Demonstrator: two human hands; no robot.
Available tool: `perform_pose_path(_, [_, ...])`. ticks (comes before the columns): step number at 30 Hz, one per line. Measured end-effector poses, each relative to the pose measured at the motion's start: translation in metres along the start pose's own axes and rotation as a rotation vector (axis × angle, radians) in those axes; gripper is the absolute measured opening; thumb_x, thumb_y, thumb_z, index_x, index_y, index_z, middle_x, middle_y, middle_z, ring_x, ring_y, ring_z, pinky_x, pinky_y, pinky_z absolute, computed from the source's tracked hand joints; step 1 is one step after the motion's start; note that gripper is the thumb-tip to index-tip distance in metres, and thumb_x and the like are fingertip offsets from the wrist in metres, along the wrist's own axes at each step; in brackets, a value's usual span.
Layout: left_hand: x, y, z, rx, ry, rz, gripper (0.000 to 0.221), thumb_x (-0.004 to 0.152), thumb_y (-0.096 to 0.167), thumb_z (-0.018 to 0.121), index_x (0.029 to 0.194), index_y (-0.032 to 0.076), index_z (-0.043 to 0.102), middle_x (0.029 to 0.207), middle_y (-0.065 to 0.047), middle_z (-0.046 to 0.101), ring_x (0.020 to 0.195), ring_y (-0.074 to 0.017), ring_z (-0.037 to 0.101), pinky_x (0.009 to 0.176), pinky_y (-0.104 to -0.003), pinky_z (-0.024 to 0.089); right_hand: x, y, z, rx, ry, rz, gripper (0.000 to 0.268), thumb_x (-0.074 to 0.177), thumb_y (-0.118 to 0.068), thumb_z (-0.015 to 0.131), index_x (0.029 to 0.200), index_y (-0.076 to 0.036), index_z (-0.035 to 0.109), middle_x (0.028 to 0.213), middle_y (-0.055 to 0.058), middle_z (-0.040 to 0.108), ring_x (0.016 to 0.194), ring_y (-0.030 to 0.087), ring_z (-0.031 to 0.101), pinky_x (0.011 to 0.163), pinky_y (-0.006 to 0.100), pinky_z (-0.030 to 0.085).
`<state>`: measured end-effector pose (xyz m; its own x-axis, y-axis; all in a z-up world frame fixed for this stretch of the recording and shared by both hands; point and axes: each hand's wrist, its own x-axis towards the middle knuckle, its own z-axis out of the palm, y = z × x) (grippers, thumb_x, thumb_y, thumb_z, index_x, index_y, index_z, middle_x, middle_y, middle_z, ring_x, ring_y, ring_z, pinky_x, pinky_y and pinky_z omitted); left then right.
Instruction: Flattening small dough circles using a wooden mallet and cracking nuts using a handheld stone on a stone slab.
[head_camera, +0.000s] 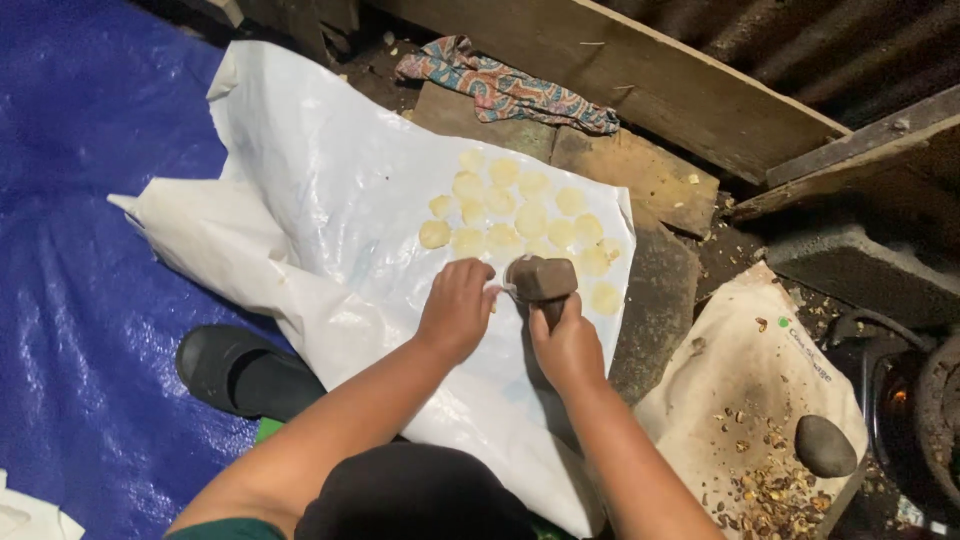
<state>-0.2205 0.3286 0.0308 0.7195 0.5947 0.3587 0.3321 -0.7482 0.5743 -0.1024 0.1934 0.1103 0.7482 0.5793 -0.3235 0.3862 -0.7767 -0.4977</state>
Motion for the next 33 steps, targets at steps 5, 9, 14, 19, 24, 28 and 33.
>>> perform_pose_path(5, [-0.009,-0.001,-0.026,0.075,-0.26,0.183,0.026,0.108,0.026,0.048,0.129,0.011,0.053,0.125,-0.012,0.055,0.125,-0.0303,0.055,0.102,-0.041,0.046,0.025,-0.007,-0.046,0.062,-0.114,0.021,0.047,0.098,-0.047,0.059,0.104,0.0,0.062,0.057,0.014,0.067,0.049,0.029,0.07,0.051,0.041,0.056])
perform_pose_path(9, [0.004,-0.01,-0.001,0.086,-0.202,0.197,0.018,0.109,0.019,0.044,0.123,0.011,0.053,0.12,-0.011,0.055,0.12,-0.0305,0.057,0.098,-0.04,0.048,-0.005,-0.049,-0.085,0.008,0.117,-0.069,0.05,0.096,-0.049,0.064,0.098,0.001,0.061,0.08,0.03,0.069,0.093,0.052,0.068,0.077,0.061,0.051])
perform_pose_path(14, [0.014,-0.023,0.014,0.074,-0.084,0.131,0.017,0.108,0.029,0.051,0.111,0.014,0.058,0.101,-0.004,0.055,0.1,-0.0241,0.06,0.086,-0.036,0.05,0.009,-0.028,-0.043,0.141,0.34,-0.126,0.047,0.095,-0.039,0.064,0.124,-0.003,0.053,0.087,0.034,0.069,0.091,0.053,0.068,0.073,0.067,0.052])
perform_pose_path(19, [0.004,-0.022,0.004,-0.036,-0.043,0.103,0.028,0.1,0.03,0.065,0.12,0.011,0.064,0.105,-0.009,0.061,0.105,-0.0283,0.063,0.091,-0.037,0.053,0.01,0.004,-0.003,-0.053,-0.015,0.008,0.05,0.098,-0.044,0.056,0.121,0.0,0.052,0.091,0.031,0.071,0.094,0.048,0.072,0.075,0.058,0.06])
perform_pose_path(24, [0.014,-0.017,0.004,0.015,-0.08,0.119,0.03,0.098,0.033,0.068,0.122,0.015,0.064,0.106,-0.007,0.059,0.104,-0.0273,0.06,0.09,-0.04,0.051,0.009,-0.019,-0.039,-0.058,-0.022,0.009,0.046,0.098,-0.05,0.059,0.102,-0.004,0.057,0.086,0.028,0.071,0.092,0.047,0.072,0.074,0.054,0.058])
perform_pose_path(28, [0.018,-0.016,0.008,-0.015,-0.101,0.103,0.015,0.101,0.025,0.064,0.11,0.014,0.069,0.101,-0.006,0.062,0.101,-0.0249,0.063,0.088,-0.037,0.051,0.017,0.008,-0.011,-0.032,0.046,0.017,0.048,0.1,-0.043,0.058,0.119,0.0,0.052,0.091,0.033,0.071,0.09,0.049,0.072,0.072,0.058,0.058])
perform_pose_path(33, [0.02,-0.014,0.018,-0.009,-0.085,0.119,0.016,0.102,0.028,0.064,0.104,0.012,0.067,0.101,-0.007,0.061,0.101,-0.0256,0.063,0.088,-0.037,0.052,0.017,0.002,-0.035,0.037,-0.021,0.065,0.048,0.099,-0.047,0.059,0.111,0.0,0.06,0.079,0.024,0.072,0.071,0.035,0.075,0.061,0.047,0.059])
